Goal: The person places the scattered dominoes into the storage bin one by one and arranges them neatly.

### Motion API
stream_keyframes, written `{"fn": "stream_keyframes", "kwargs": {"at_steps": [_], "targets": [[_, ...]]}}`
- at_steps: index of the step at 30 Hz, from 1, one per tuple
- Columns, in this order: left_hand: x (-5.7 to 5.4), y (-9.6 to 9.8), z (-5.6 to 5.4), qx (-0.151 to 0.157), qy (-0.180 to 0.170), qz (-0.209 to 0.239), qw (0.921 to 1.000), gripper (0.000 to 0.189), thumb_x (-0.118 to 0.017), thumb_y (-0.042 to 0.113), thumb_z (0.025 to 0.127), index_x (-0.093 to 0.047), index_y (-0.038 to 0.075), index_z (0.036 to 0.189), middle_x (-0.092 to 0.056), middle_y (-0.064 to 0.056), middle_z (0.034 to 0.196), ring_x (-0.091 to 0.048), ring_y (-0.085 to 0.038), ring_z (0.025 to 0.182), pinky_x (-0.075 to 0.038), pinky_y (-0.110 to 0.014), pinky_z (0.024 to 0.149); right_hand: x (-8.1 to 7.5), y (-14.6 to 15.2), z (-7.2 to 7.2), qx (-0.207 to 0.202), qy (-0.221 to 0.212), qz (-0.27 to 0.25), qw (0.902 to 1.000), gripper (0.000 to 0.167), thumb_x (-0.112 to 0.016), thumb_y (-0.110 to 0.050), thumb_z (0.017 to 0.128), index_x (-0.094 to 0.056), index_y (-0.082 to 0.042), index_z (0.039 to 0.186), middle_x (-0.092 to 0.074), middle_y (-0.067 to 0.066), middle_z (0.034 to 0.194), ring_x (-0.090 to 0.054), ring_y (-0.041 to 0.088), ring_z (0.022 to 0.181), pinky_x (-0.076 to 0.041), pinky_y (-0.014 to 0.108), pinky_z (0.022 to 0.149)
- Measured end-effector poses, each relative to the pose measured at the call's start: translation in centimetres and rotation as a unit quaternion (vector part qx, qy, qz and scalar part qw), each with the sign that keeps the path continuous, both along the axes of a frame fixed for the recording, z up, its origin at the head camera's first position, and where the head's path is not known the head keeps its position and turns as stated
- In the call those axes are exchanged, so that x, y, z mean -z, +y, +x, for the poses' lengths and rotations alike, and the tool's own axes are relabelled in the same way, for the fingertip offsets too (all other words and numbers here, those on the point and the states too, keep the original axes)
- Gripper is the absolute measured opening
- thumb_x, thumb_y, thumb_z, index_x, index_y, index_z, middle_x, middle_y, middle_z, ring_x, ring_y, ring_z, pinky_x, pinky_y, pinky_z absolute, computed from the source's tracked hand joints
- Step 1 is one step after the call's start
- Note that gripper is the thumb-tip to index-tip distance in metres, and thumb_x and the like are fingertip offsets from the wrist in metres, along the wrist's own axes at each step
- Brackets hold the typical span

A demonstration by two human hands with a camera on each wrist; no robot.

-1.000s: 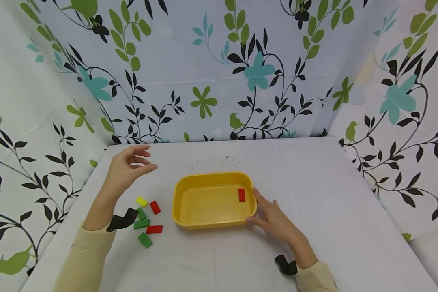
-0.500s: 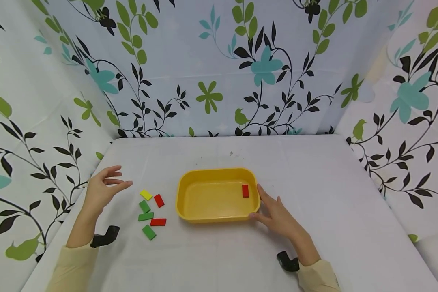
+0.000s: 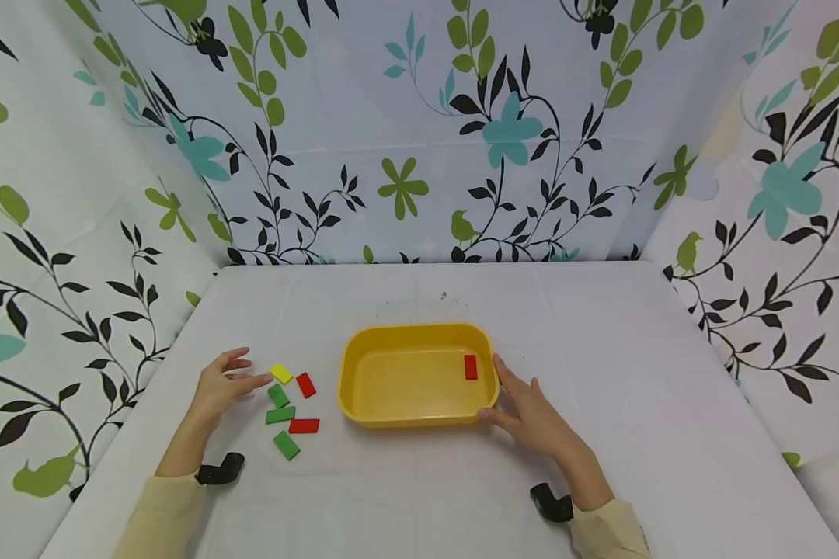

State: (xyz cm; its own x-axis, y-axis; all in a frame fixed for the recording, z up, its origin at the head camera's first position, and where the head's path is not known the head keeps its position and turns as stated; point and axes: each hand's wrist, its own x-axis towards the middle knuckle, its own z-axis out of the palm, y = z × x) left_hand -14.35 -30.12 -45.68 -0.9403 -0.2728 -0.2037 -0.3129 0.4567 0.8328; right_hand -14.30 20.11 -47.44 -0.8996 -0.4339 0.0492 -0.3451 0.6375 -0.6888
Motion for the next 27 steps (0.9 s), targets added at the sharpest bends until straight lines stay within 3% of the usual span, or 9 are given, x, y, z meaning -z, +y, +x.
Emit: {"fn": "stream_keyframes", "kwargs": {"at_steps": [4, 9, 17, 23, 27], "targets": [[1.1, 0.3, -0.2, 0.007, -0.026, -0.022, 0.9994, 0.085, -0.081, 0.029, 0.080, -0.036, 0.006, 0.149, -0.043, -0.021, 0.143, -0.056, -0.027, 0.106, -0.050, -0.024, 0.078, 0.1, 0.0, 0.0, 0.001, -0.002, -0.002, 1.0000, 0.092, -0.069, -0.042, 0.088, -0.018, -0.010, 0.157, -0.030, 0.018, 0.157, -0.031, 0.041, 0.143, -0.007, 0.070, 0.112], [1.5, 1.0, -0.3, 0.017, -0.029, -0.055, 0.9979, 0.080, -0.081, 0.031, 0.080, -0.041, 0.002, 0.144, -0.046, -0.023, 0.139, -0.055, -0.029, 0.103, -0.047, -0.036, 0.087, 0.2, 0.1, 0.0, 0.000, 0.003, -0.005, 1.0000, 0.092, -0.070, -0.040, 0.088, -0.018, -0.010, 0.157, -0.030, 0.018, 0.157, -0.031, 0.042, 0.143, -0.007, 0.070, 0.112], [1.7, 1.8, -0.3, 0.001, -0.009, -0.096, 0.9954, 0.072, -0.084, 0.026, 0.076, -0.052, -0.002, 0.134, -0.053, -0.023, 0.126, -0.055, -0.028, 0.094, -0.043, -0.025, 0.069, 0.2, 0.1, -0.1, -0.003, 0.004, -0.005, 1.0000, 0.092, -0.070, -0.040, 0.088, -0.018, -0.010, 0.157, -0.030, 0.018, 0.157, -0.032, 0.042, 0.143, -0.007, 0.071, 0.111], [1.9, 2.4, -0.4, 0.003, -0.003, -0.125, 0.9922, 0.066, -0.084, 0.024, 0.074, -0.058, -0.004, 0.128, -0.054, -0.021, 0.106, -0.052, -0.027, 0.091, -0.040, -0.028, 0.067, 0.1, 0.0, 0.0, -0.002, 0.003, -0.009, 1.0000, 0.092, -0.071, -0.040, 0.087, -0.018, -0.010, 0.157, -0.031, 0.018, 0.156, -0.033, 0.042, 0.142, -0.007, 0.071, 0.111], [2.0, 2.5, -0.5, 0.007, 0.000, -0.139, 0.9903, 0.063, -0.084, 0.023, 0.075, -0.059, -0.005, 0.126, -0.055, -0.021, 0.105, -0.052, -0.028, 0.092, -0.040, -0.028, 0.068, 0.1, 0.0, 0.0, 0.000, 0.003, -0.008, 1.0000, 0.092, -0.070, -0.040, 0.087, -0.018, -0.010, 0.157, -0.031, 0.018, 0.156, -0.032, 0.041, 0.142, -0.007, 0.071, 0.111]]}}
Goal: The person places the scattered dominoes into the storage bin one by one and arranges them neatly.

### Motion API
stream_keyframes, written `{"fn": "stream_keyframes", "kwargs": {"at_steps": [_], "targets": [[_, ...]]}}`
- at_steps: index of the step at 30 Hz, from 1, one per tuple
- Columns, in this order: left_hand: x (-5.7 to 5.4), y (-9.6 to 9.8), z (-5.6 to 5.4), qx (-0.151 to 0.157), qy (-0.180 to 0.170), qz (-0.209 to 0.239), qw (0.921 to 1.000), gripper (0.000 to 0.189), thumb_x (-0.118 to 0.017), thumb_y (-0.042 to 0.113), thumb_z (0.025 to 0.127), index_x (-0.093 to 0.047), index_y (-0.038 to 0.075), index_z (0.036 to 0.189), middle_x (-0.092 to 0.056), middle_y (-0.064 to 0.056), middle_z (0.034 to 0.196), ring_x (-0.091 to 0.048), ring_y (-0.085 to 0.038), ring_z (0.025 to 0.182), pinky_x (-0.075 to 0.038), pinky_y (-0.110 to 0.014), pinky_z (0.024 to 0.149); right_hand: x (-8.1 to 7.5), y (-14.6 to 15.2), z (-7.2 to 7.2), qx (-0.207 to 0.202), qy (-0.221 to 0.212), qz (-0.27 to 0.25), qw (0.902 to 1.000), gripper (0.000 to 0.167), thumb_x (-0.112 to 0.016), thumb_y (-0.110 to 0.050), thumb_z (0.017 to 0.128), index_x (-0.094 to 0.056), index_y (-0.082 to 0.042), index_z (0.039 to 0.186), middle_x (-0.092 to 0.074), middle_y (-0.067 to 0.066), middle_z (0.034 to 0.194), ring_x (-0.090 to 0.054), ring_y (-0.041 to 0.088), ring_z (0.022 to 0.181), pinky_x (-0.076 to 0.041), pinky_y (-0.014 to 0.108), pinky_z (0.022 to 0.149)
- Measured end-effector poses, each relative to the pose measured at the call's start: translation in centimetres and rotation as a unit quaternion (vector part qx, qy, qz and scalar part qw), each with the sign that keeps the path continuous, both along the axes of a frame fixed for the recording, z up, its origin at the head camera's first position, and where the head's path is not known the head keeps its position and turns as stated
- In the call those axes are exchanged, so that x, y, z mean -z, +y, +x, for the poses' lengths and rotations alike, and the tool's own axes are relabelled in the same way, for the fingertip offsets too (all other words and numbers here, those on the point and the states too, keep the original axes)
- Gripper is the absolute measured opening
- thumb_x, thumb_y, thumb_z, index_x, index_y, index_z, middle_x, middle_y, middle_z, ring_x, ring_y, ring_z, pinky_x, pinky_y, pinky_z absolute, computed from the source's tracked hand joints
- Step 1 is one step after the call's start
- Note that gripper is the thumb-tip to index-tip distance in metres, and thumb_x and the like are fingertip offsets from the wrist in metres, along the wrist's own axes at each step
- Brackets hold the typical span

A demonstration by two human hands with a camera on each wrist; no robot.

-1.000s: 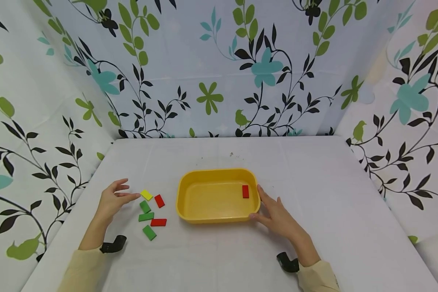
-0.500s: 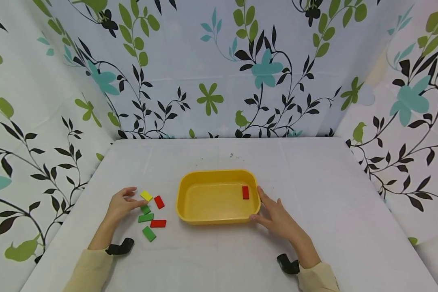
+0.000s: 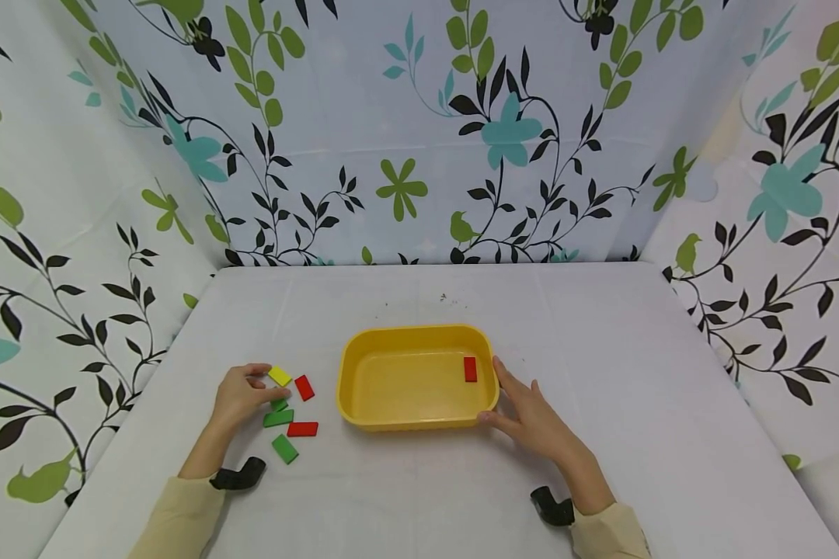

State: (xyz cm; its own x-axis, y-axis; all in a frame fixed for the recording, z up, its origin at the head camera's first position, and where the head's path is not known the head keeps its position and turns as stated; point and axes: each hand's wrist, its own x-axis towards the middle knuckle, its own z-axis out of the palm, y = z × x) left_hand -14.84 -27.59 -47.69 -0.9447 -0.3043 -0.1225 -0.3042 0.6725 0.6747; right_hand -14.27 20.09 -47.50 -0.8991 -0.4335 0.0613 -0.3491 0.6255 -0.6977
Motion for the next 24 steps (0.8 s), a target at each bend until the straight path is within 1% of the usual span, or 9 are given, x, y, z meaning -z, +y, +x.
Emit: {"fn": "stream_keyframes", "kwargs": {"at_steps": [8, 14, 17, 20, 24], "targets": [[0.34, 0.20, -0.36, -0.010, -0.002, -0.002, 0.9999, 0.059, -0.082, 0.020, 0.076, -0.060, -0.007, 0.124, -0.057, -0.020, 0.097, -0.052, -0.027, 0.086, -0.039, -0.028, 0.065, -0.02, 0.11, 0.22, 0.004, -0.007, 0.005, 1.0000, 0.092, -0.070, -0.041, 0.087, -0.018, -0.010, 0.157, -0.030, 0.018, 0.157, -0.031, 0.041, 0.143, -0.007, 0.070, 0.112], [0.39, 0.24, -0.71, -0.013, 0.013, -0.009, 0.9998, 0.052, -0.079, 0.018, 0.078, -0.063, -0.008, 0.119, -0.058, -0.018, 0.091, -0.052, -0.026, 0.081, -0.039, -0.027, 0.063, -0.06, 0.22, 0.05, 0.002, -0.003, 0.004, 1.0000, 0.092, -0.070, -0.041, 0.088, -0.018, -0.009, 0.157, -0.029, 0.018, 0.157, -0.031, 0.041, 0.143, -0.008, 0.069, 0.113], [0.42, 0.21, -0.74, -0.016, 0.016, -0.010, 0.9997, 0.050, -0.078, 0.017, 0.079, -0.063, -0.009, 0.119, -0.058, -0.018, 0.091, -0.052, -0.025, 0.080, -0.039, -0.027, 0.063, -0.05, 0.21, -0.12, 0.001, -0.003, 0.005, 1.0000, 0.092, -0.069, -0.041, 0.088, -0.017, -0.010, 0.157, -0.030, 0.017, 0.158, -0.031, 0.041, 0.144, -0.008, 0.068, 0.113], [0.37, 0.19, -0.68, -0.018, 0.013, -0.008, 0.9997, 0.049, -0.077, 0.017, 0.080, -0.062, -0.009, 0.120, -0.058, -0.020, 0.095, -0.052, -0.025, 0.081, -0.040, -0.027, 0.063, -0.04, 0.18, -0.23, 0.000, -0.005, 0.006, 1.0000, 0.092, -0.069, -0.042, 0.088, -0.017, -0.011, 0.157, -0.029, 0.017, 0.158, -0.030, 0.041, 0.144, -0.008, 0.068, 0.113], [0.20, 0.24, -0.55, -0.023, 0.010, 0.015, 0.9996, 0.050, -0.075, 0.016, 0.082, -0.059, -0.008, 0.123, -0.059, -0.024, 0.107, -0.054, -0.026, 0.085, -0.042, -0.025, 0.064, 0.00, 0.19, -0.24, -0.001, -0.008, 0.006, 1.0000, 0.092, -0.069, -0.042, 0.088, -0.017, -0.010, 0.157, -0.029, 0.017, 0.158, -0.030, 0.041, 0.144, -0.008, 0.069, 0.113]]}}
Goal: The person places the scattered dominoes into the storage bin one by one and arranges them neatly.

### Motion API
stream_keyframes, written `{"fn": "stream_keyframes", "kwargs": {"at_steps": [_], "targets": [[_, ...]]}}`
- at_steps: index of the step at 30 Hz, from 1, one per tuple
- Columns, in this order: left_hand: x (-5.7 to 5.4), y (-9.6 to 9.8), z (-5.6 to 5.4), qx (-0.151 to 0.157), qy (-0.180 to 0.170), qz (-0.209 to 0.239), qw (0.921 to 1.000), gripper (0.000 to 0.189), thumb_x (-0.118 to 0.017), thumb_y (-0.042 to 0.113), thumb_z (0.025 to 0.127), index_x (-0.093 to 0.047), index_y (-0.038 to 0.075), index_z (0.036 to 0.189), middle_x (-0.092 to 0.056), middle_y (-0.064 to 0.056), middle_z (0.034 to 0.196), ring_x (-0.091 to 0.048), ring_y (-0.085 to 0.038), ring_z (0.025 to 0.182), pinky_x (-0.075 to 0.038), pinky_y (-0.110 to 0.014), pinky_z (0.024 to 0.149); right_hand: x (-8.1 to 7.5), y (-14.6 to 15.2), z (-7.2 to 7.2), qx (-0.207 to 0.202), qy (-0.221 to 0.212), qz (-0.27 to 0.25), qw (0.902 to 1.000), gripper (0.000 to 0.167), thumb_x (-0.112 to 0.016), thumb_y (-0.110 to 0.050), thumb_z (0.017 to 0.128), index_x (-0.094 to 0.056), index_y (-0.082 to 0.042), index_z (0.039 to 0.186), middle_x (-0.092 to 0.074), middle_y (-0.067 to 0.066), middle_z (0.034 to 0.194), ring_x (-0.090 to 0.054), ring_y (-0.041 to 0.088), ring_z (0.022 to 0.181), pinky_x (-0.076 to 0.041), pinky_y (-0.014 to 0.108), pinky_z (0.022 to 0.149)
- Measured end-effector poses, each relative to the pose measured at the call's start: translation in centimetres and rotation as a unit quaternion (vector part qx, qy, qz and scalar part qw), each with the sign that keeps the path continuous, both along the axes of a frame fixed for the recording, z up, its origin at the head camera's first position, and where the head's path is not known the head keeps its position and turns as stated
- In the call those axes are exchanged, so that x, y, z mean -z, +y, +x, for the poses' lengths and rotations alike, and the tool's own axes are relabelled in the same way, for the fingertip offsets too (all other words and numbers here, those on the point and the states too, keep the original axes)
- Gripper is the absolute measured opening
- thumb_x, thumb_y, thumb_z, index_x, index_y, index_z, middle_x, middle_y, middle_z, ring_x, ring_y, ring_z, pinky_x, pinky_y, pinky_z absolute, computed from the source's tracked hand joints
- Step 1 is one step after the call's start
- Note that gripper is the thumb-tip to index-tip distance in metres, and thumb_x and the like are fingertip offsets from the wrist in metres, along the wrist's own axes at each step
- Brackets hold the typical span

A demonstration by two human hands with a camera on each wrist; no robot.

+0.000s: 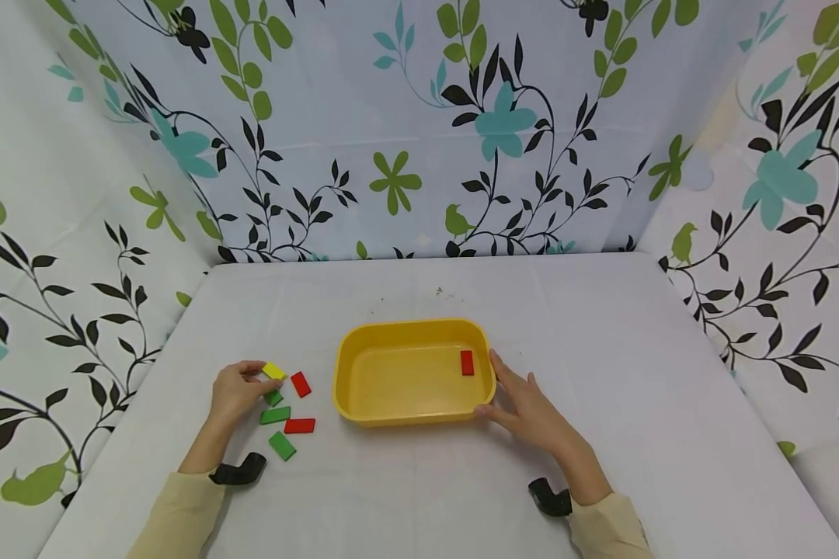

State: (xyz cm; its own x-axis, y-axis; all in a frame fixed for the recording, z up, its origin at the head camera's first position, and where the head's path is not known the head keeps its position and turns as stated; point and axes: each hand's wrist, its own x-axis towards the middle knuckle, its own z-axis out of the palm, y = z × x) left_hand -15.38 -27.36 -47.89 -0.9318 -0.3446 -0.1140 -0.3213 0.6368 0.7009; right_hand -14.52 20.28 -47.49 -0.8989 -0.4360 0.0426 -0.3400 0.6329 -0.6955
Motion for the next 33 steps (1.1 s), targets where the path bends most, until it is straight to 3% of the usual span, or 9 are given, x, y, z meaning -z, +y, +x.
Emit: {"fn": "stream_keyframes", "kwargs": {"at_steps": [7, 11, 18, 23, 28, 33], "targets": [[-0.7, -0.2, 0.1, -0.019, 0.018, 0.052, 0.9983, 0.053, -0.073, 0.015, 0.084, -0.055, -0.007, 0.129, -0.059, -0.025, 0.117, -0.060, -0.032, 0.101, -0.045, -0.015, 0.066, -0.1, -0.1, -0.1, -0.001, -0.004, -0.003, 1.0000, 0.093, -0.069, -0.042, 0.088, -0.016, -0.011, 0.157, -0.029, 0.017, 0.158, -0.031, 0.040, 0.144, -0.007, 0.067, 0.114], [-1.3, -0.4, 0.0, -0.028, 0.036, 0.059, 0.9972, 0.050, -0.072, 0.013, 0.085, -0.055, -0.007, 0.128, -0.060, -0.024, 0.115, -0.062, -0.029, 0.099, -0.044, -0.011, 0.064, -0.1, -0.1, -0.1, -0.001, -0.006, 0.002, 1.0000, 0.093, -0.069, -0.042, 0.088, -0.016, -0.012, 0.157, -0.030, 0.017, 0.157, -0.032, 0.040, 0.143, -0.011, 0.065, 0.115], [-3.4, 0.1, -0.1, -0.035, 0.063, 0.063, 0.9954, 0.048, -0.074, 0.012, 0.085, -0.058, -0.004, 0.127, -0.065, -0.021, 0.108, -0.062, -0.011, 0.084, -0.045, -0.008, 0.064, -0.1, 0.0, 0.1, -0.001, -0.004, 0.009, 0.9999, 0.092, -0.066, -0.044, 0.090, -0.013, -0.013, 0.158, -0.031, 0.019, 0.157, -0.035, 0.043, 0.141, -0.035, 0.058, 0.107], [-5.5, 1.4, -0.4, -0.011, 0.077, 0.098, 0.9921, 0.049, -0.074, 0.013, 0.086, -0.057, -0.001, 0.130, -0.064, -0.021, 0.111, -0.062, -0.007, 0.086, -0.048, -0.008, 0.068, -0.2, 0.0, 0.1, -0.002, -0.004, 0.008, 1.0000, 0.093, -0.066, -0.044, 0.090, -0.013, -0.011, 0.158, -0.031, 0.020, 0.156, -0.035, 0.043, 0.141, -0.035, 0.057, 0.107], [-7.8, 3.8, -0.9, 0.033, 0.111, 0.140, 0.9833, 0.047, -0.075, 0.009, 0.085, -0.058, 0.000, 0.128, -0.064, -0.023, 0.109, -0.060, 0.001, 0.077, -0.051, -0.010, 0.072, -0.2, 0.0, 0.2, -0.001, -0.001, 0.010, 0.9999, 0.093, -0.067, -0.044, 0.090, -0.013, -0.010, 0.158, -0.032, 0.020, 0.156, -0.035, 0.043, 0.140, -0.036, 0.056, 0.106], [-10.6, 7.3, -1.6, 0.089, 0.143, 0.154, 0.9737, 0.047, -0.077, 0.006, 0.082, -0.060, 0.001, 0.126, -0.065, -0.022, 0.108, -0.063, -0.009, 0.081, -0.052, -0.011, 0.074, 0.0, 0.0, 0.2, -0.001, 0.002, 0.009, 1.0000, 0.092, -0.067, -0.043, 0.090, -0.014, -0.010, 0.157, -0.033, 0.020, 0.156, -0.036, 0.043, 0.140, -0.037, 0.056, 0.106]]}}
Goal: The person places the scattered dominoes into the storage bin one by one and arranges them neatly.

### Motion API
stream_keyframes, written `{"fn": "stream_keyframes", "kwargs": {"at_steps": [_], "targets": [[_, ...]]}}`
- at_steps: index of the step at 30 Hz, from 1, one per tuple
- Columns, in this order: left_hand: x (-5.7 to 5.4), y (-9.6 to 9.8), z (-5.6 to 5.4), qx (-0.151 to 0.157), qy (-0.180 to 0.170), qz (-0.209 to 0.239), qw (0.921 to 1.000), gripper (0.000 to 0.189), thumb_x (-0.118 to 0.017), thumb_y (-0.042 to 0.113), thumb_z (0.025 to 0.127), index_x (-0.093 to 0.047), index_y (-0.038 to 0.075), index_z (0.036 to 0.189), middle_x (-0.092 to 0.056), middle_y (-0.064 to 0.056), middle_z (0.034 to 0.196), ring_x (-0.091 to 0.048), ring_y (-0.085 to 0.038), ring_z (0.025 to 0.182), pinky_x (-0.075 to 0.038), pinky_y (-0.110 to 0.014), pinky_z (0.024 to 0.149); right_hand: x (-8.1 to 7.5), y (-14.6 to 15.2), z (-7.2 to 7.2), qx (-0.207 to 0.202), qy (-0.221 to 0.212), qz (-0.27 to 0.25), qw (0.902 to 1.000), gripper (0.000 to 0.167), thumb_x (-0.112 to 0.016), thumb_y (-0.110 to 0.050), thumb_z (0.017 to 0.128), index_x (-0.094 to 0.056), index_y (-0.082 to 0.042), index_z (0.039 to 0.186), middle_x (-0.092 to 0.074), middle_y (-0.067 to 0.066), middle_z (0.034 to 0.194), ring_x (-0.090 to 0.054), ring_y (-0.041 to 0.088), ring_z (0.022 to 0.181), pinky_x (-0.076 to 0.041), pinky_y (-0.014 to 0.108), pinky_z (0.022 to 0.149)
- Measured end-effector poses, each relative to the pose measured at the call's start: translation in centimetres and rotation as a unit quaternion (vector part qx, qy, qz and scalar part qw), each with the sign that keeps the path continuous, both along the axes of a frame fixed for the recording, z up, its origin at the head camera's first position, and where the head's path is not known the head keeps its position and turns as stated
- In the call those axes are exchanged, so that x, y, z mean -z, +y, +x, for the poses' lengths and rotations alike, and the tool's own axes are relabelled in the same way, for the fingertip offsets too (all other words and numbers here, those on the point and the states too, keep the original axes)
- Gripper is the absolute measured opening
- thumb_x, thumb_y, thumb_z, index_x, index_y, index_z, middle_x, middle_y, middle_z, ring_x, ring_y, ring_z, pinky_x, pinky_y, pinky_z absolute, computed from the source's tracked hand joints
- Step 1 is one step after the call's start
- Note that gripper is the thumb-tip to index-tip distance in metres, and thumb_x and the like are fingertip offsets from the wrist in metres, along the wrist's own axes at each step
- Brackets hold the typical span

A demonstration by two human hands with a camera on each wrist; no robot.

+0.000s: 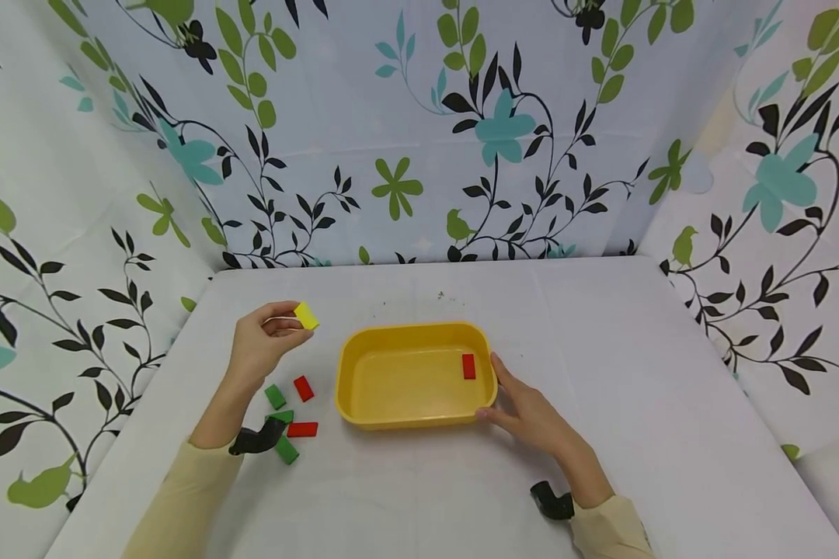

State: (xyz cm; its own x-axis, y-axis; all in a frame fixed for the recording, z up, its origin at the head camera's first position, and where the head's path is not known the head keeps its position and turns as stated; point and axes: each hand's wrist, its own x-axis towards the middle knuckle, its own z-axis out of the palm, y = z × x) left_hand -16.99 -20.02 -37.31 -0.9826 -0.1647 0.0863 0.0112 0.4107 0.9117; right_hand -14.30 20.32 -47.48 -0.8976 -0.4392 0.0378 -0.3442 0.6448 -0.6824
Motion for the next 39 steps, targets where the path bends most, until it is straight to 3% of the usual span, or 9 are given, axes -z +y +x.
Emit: {"fn": "stream_keyframes", "kwargs": {"at_steps": [6, 13, 23, 29, 35, 39], "targets": [[-2.6, 4.6, -1.2, 0.072, 0.036, 0.009, 0.9967, 0.048, -0.077, 0.004, 0.081, -0.061, 0.002, 0.126, -0.065, -0.019, 0.110, -0.064, -0.025, 0.091, -0.054, -0.015, 0.078, 0.2, 0.2, 0.1, 0.002, -0.001, -0.002, 1.0000, 0.092, -0.067, -0.044, 0.090, -0.015, -0.010, 0.157, -0.033, 0.020, 0.155, -0.037, 0.043, 0.140, -0.037, 0.057, 0.106], [-3.0, 8.8, -3.0, 0.130, 0.047, -0.013, 0.9903, 0.047, -0.079, 0.006, 0.080, -0.062, 0.004, 0.123, -0.063, -0.014, 0.112, -0.065, -0.025, 0.093, -0.056, -0.031, 0.086, 0.2, 0.3, 0.1, 0.000, 0.002, -0.007, 1.0000, 0.091, -0.067, -0.043, 0.090, -0.015, -0.009, 0.157, -0.033, 0.020, 0.155, -0.037, 0.043, 0.140, -0.036, 0.057, 0.106], [-0.7, 12.9, -5.7, 0.180, 0.026, -0.050, 0.9820, 0.047, -0.080, 0.004, 0.078, -0.064, 0.001, 0.122, -0.064, -0.015, 0.110, -0.066, -0.025, 0.089, -0.057, -0.031, 0.083, 0.2, 0.4, 0.0, -0.001, -0.002, -0.011, 0.9999, 0.092, -0.067, -0.045, 0.089, -0.015, -0.011, 0.157, -0.033, 0.019, 0.156, -0.036, 0.042, 0.140, -0.037, 0.057, 0.106], [1.2, 14.6, -6.4, 0.206, -0.016, -0.060, 0.9767, 0.046, -0.080, 0.002, 0.077, -0.065, 0.001, 0.121, -0.065, -0.016, 0.108, -0.066, -0.024, 0.088, -0.057, -0.030, 0.080, -0.1, 0.3, -0.1, 0.007, -0.019, -0.005, 0.9998, 0.095, -0.067, -0.048, 0.088, -0.014, -0.014, 0.158, -0.031, 0.016, 0.158, -0.035, 0.040, 0.142, -0.037, 0.057, 0.107], [3.2, 15.9, -6.6, 0.244, -0.042, -0.107, 0.9629, 0.044, -0.081, 0.003, 0.077, -0.066, 0.000, 0.118, -0.064, -0.015, 0.109, -0.066, -0.022, 0.089, -0.057, -0.027, 0.079, -0.2, 0.2, -0.3, 0.015, -0.032, -0.003, 0.9994, 0.095, -0.067, -0.050, 0.087, -0.012, -0.017, 0.158, -0.030, 0.015, 0.158, -0.035, 0.040, 0.142, -0.037, 0.057, 0.106], [4.1, 16.5, -6.7, 0.254, -0.056, -0.128, 0.9570, 0.044, -0.082, 0.003, 0.076, -0.066, 0.000, 0.117, -0.064, -0.013, 0.104, -0.065, -0.019, 0.085, -0.056, -0.028, 0.080, -0.2, 0.2, -0.2, 0.012, -0.033, -0.007, 0.9994, 0.094, -0.067, -0.049, 0.088, -0.013, -0.017, 0.158, -0.031, 0.015, 0.158, -0.035, 0.040, 0.142, -0.037, 0.058, 0.106]]}}
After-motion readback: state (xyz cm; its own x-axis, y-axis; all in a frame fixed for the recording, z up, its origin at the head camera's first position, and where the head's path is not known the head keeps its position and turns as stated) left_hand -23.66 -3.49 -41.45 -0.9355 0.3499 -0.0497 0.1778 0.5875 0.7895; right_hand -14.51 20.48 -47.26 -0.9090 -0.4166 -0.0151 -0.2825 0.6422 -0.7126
